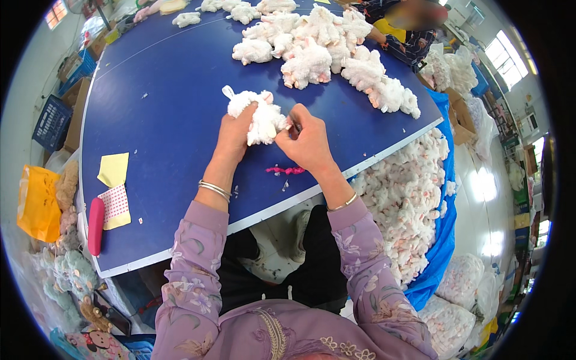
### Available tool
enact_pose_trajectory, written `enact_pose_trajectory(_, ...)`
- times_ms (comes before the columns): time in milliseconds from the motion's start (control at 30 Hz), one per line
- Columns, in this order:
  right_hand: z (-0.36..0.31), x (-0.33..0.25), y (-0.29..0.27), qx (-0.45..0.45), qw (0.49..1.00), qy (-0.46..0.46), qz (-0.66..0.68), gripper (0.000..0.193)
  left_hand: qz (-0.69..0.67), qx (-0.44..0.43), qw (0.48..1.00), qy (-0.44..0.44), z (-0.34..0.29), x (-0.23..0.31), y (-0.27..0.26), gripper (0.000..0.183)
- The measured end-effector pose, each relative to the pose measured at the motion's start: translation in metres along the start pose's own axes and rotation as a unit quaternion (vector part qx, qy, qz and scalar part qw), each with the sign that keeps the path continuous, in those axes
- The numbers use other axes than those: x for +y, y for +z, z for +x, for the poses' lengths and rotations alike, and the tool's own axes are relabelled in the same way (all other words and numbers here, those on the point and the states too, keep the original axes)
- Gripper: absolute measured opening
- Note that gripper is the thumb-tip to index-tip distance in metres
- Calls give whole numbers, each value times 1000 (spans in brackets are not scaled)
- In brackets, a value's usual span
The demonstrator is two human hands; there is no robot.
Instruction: The person trims the fur on small white plush toys using scissors. They pick up each toy, snip stray fibers, and place the finished items on a blue table. The process is repeated for multiple toys throughout the clip.
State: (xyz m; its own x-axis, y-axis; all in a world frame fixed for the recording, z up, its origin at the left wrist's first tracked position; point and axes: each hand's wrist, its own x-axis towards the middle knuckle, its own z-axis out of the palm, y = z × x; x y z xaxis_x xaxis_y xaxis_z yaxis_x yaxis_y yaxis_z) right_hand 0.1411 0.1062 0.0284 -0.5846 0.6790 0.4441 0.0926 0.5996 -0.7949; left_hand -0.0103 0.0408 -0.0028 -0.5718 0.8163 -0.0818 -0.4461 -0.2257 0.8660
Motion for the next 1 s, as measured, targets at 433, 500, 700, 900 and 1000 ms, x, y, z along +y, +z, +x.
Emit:
enact_pose_trajectory(433, -1, 0, -7, 49, 991, 114, 50, 24, -31, 73, 996, 37, 14, 4, -26, 35)
enact_pose_trajectory(500, -6, -4, -5, 8, 994, 88, 62, 21, -44, 83, 995, 34, 9, 8, -17, 35)
enact_pose_trajectory(700, -7, -11, 10, -16, 998, 60, 19, 21, -33, 60, 998, 13, 4, 3, -3, 34)
enact_pose_trajectory(900, -5, -2, 14, -14, 999, 19, -22, 19, 1, 46, 999, 27, 4, -2, -2, 34)
enact_pose_trajectory(1000, -9, 0, 17, 15, 1000, -22, -15, 16, -21, 74, 996, 37, 8, -1, -5, 33)
